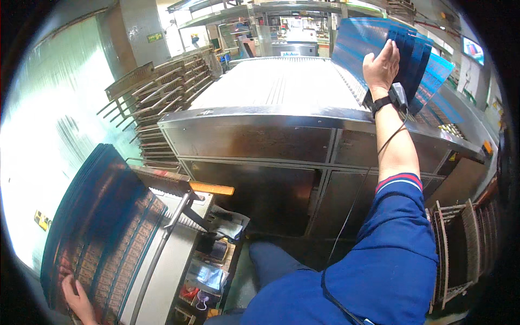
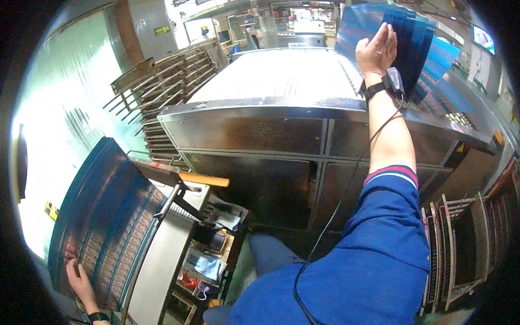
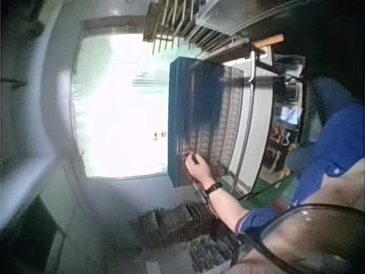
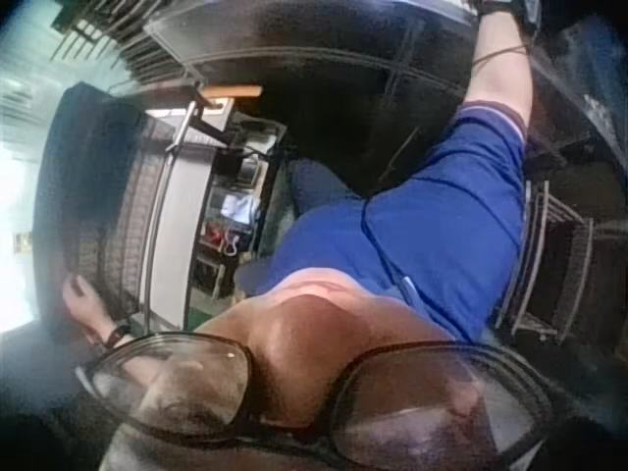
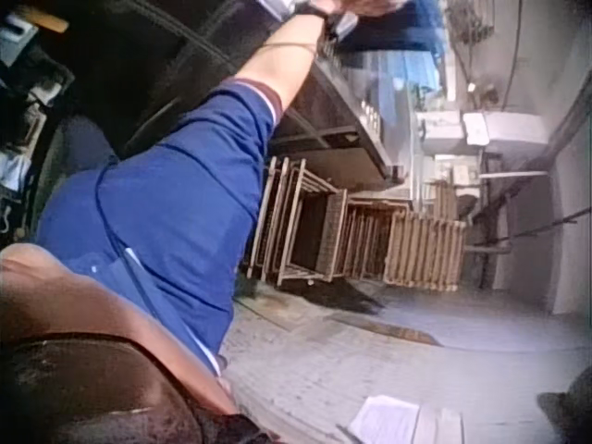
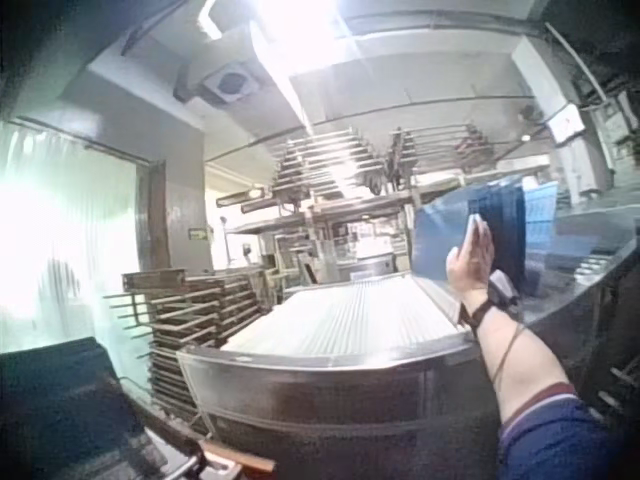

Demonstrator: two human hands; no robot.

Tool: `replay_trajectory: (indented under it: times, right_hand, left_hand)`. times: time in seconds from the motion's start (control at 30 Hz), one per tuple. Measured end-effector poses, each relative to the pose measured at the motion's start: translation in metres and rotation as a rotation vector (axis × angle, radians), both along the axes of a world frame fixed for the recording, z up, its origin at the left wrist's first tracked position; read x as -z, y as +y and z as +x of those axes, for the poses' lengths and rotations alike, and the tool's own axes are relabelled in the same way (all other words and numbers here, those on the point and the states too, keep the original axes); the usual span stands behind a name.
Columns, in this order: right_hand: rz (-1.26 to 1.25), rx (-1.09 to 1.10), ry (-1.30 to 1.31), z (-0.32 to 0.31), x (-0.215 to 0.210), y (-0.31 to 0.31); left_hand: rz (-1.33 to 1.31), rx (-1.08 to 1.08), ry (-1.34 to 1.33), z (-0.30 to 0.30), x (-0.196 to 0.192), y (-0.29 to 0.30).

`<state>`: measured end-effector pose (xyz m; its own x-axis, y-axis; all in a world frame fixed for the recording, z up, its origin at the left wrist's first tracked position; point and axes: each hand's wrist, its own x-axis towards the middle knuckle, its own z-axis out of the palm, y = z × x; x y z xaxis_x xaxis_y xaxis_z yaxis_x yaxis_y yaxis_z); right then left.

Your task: Loading large patterned industrial sheets into a storage or drying rack.

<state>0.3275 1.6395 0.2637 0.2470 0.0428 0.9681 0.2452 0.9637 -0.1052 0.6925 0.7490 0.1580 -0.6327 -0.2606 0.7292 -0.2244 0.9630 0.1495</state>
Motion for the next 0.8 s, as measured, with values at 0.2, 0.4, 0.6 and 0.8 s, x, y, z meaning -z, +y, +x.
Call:
replay_trajectory:
  times: [0.2,0.4,0.6,0.8]
  right_hand:
    - [-0.046,0.059,-0.101,-0.006,0.015,0.008]
    - [0.061,0.068,-0.164,-0.001,0.014,-0.015]
    - [0.123,-0.309,-0.41,-0.034,0.033,0.004]
    - [-0.431,-0.831,-0.564,-0.078,0.05,0.119]
  left_hand:
    - [0.106,0.023,-0.334,-0.009,0.007,0.03]
    - [0.234,-0.016,-0.295,-0.004,0.008,0.024]
    - [0.141,0.041,-0.252,0.001,0.007,0.022]
    - [0.209,-0.015,-0.28,-0.006,-0.002,0.038]
